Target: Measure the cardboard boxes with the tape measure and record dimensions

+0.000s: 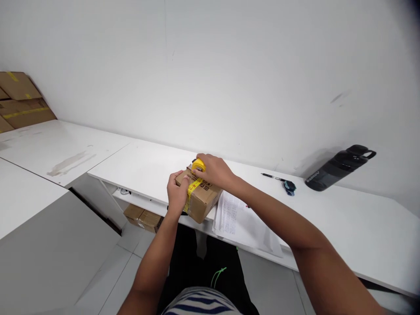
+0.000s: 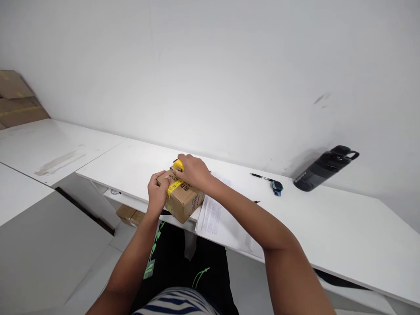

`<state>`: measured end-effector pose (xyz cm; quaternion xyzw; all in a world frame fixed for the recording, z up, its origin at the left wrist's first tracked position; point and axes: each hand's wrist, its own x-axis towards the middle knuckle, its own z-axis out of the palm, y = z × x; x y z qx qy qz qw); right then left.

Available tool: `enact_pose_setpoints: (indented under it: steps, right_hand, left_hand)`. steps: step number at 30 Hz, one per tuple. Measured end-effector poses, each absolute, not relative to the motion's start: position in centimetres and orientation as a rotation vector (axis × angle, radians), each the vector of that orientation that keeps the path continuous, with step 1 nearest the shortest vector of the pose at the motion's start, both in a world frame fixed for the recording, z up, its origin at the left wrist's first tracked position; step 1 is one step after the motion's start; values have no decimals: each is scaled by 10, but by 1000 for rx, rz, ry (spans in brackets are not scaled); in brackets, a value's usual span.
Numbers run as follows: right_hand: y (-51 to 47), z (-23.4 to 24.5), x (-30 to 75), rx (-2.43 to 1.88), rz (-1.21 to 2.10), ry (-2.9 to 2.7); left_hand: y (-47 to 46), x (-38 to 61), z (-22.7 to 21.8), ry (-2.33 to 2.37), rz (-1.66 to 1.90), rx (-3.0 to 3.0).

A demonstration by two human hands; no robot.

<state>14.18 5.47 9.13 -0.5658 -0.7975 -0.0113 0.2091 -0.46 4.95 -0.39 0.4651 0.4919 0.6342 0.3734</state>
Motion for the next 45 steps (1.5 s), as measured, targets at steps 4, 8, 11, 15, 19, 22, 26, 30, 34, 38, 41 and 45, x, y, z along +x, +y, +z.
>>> enact_pose_setpoints:
  steps: [4,8,11,15,19,22,26,30,34,38,41,45]
  right_hand:
    - [11,82,175,-1626,-1,-2147]
    - [-15,74,194,-1621,-43,-2088]
    - [-18,72,195,-1620,-54,-2092]
    - [-18,72,193,-1619,-47,-2077]
    - [-24,74,194,-1627,-41,-2051]
    - [-30,77,197,-1653,-32,-2073]
    - [-36,77,200,-1687,-18,-2061]
    - [-38,74,201,-1676,0,-2032]
    - [-27,75,207,-1603,68,-1945]
    - [-3,75,227,-1546,22,-1559]
    - [11,66,244,-1487,24,-1291]
    - [13,50,251,-1464,196,-1169]
  left_hand:
    - [52,-3,-6,1267,1619,1181]
    - [55,-3,-9,1243,1613,1199]
    - [54,-3,-10,1229,1626,1220]
    - [51,-2,-8,1232,1618,1205]
    - [51,-2,-8,1222,1606,1213]
    - [51,-2,-8,1210,1604,1198]
    - [52,-2,-7,1228,1610,1217]
    - [52,-2,-7,1218,1597,1203]
    - [52,-3,-8,1197,1592,1172]
    - [62,-5,-6,1111,1562,1187]
    - [73,-6,-6,1033,1530,1197]
    - [79,-6,-7,1015,1623,1189]
